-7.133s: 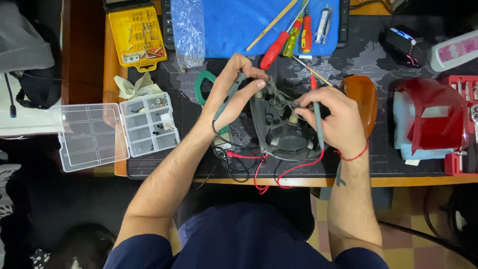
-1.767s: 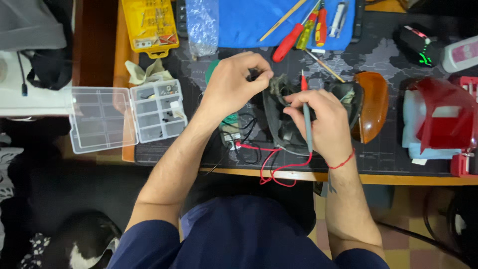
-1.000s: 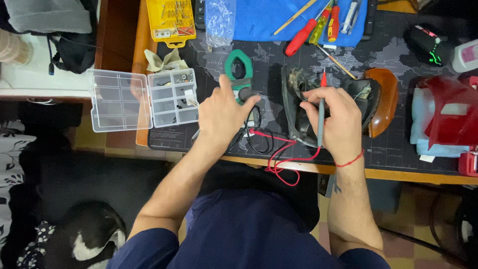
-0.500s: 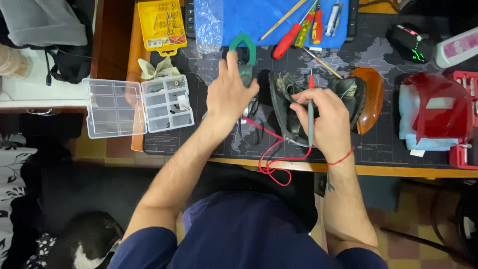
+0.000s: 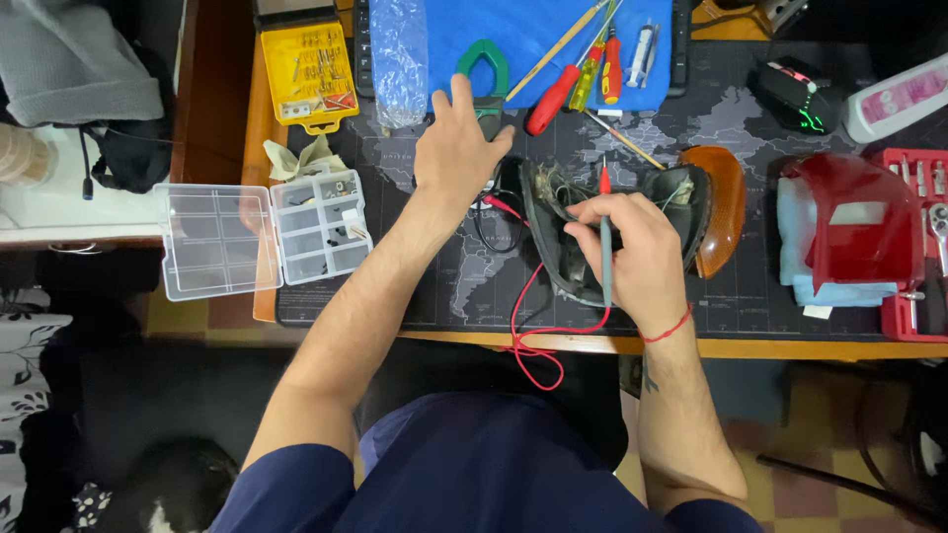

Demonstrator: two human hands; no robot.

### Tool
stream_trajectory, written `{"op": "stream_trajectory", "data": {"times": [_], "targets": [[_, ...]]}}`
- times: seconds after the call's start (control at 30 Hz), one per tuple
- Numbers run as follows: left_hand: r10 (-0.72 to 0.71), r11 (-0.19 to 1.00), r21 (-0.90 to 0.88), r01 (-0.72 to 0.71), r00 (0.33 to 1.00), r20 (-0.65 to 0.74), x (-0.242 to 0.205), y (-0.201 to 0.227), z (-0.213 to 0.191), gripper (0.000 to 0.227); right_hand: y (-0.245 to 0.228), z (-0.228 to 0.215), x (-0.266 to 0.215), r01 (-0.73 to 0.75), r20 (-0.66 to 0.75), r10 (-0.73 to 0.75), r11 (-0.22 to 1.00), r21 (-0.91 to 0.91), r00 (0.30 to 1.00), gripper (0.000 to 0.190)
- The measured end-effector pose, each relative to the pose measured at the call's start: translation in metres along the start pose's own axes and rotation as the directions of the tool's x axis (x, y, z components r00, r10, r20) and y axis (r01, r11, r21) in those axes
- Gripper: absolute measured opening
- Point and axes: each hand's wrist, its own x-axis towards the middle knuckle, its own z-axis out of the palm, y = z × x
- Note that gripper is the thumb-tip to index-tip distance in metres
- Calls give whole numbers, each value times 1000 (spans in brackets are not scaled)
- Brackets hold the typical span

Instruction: The person uses a multimeter to test the electrical continuity of a disassembled vehicle taillight assembly. They systematically touch the multimeter probes to various connectors and internal metal contacts within the housing to check for circuit completion.

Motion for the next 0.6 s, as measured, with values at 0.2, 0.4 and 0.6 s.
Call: {"op": "stream_trajectory", "data": {"times": [0.2, 0.4, 0.6], "targets": [[79, 996, -47, -77, 996, 31, -40, -4, -57, 97, 0, -1, -1, -6, -10, 6, 1000, 1, 1000, 20], [176, 983, -100, -155, 949, 263, -81, -25, -95, 78, 13, 2, -2, 37, -118, -39, 999, -14, 992, 19], [221, 964, -190, -186, 957, 187, -112, -23, -125, 19, 9, 2, 0, 14, -137, -12, 1000, 14, 990, 19]]}}
